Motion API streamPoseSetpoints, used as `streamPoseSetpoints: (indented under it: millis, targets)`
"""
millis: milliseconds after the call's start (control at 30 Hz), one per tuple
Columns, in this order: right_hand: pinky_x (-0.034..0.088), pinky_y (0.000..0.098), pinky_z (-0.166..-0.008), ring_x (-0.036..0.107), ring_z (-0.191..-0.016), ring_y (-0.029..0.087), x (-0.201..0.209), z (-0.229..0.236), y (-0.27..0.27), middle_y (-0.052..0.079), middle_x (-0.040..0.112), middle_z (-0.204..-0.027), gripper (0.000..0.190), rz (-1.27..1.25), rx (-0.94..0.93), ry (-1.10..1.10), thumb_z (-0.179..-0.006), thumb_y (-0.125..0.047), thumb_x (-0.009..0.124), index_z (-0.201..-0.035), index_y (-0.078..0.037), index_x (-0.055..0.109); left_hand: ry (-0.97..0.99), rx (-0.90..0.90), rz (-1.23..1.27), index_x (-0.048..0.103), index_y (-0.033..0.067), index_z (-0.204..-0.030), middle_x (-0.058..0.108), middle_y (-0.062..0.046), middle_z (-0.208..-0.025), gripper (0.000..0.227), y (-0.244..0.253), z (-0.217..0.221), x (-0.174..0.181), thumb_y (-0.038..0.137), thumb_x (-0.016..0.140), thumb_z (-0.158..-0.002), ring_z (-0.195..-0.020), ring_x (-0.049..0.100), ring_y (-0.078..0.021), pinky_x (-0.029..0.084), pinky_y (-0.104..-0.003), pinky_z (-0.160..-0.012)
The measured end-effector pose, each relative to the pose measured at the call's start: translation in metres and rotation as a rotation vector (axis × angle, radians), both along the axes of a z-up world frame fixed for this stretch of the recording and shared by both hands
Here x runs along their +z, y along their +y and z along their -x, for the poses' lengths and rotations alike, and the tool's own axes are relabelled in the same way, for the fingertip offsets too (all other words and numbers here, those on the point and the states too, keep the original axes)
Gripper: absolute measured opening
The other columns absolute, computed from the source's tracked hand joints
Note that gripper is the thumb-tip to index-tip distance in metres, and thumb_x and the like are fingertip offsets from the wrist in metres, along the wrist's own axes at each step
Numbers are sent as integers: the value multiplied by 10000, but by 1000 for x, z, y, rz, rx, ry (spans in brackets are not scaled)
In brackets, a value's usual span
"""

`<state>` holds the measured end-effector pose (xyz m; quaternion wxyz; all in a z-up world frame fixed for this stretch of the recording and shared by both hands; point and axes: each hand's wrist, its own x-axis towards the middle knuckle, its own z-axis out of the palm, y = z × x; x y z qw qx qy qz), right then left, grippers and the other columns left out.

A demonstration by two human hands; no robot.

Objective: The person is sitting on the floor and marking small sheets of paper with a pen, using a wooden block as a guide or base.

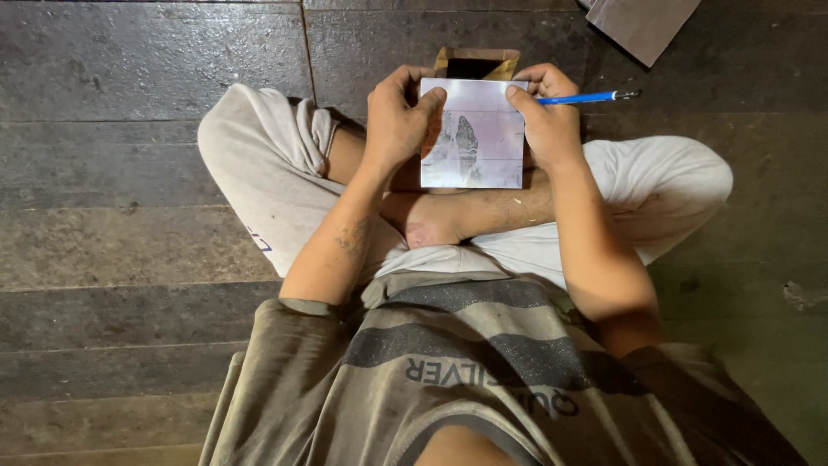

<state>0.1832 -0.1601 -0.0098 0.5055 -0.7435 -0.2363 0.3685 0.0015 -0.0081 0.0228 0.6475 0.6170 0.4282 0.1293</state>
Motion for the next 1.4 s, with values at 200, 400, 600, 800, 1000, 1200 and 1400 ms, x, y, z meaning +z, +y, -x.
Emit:
streamPoseSetpoints:
  millis: [200, 400, 600, 800, 1000, 1200, 1400]
  targets:
    - [463, 217, -727, 555, -789, 67, -5, -1, -1, -13, 601, -846, 96, -26, 3, 43, -982, -20, 677, -1018, -94, 628, 60, -1, -72, 716, 76, -1058, 661, 31, -668, 154, 1, 2, -18, 163, 710, -930, -592, 576, -77, 517, -277, -589]
    - [464, 215, -729, 555, -799, 74, -5, 0, 1, -2, 613, -861, 123, -46, -17, 58, -956, 17, 676, -998, -91, 633, 2, -6, 31, 671, 42, -1045, 654, 5, -516, 116, 3, 1, 6, 106, 702, -953, -329, 564, -99, 504, -242, -379]
    - [469, 224, -749, 565, -813, 77, -7, -2, 0, -2, 626, -873, 125, -56, -4, 31, -953, 15, 681, -989, -95, 633, 74, -19, -120, 728, 98, -1037, 713, 42, -607, 168, 4, 2, -15, 177, 763, -894, -591, 608, -43, 535, -262, -664]
    - [471, 225, -757, 564, -828, 81, -10, -2, -1, 3, 625, -894, 133, -69, -3, 41, -954, 25, 672, -997, -93, 631, 48, -32, -114, 716, 79, -1060, 688, 34, -595, 178, 4, 3, -15, 172, 758, -914, -542, 620, -56, 552, -263, -645]
    - [440, 233, -723, 546, -802, 83, -19, -5, -5, 5, 598, -868, 142, -97, 15, 27, -959, 30, 677, -1011, -86, 614, -5, -33, -131, 689, 91, -986, 658, 32, -489, 88, 3, 2, -10, 138, 739, -930, -425, 599, -40, 528, -230, -542]
    - [450, 234, -713, 555, -787, 80, -13, -3, -2, 8, 601, -852, 132, -100, 1, 64, -953, 19, 672, -1001, -87, 610, -68, -1, 66, 634, 16, -1035, 631, -32, -479, 97, 2, -1, 7, 51, 691, -964, -282, 497, -121, 411, -254, -280]
    - [444, 228, -725, 539, -794, 73, -16, -4, -3, 0, 594, -865, 134, -109, 18, 57, -967, 22, 671, -1009, -92, 612, -78, 22, 104, 637, 3, -1046, 633, -49, -504, 107, 2, -1, 8, 32, 691, -958, -296, 504, -131, 407, -280, -263]
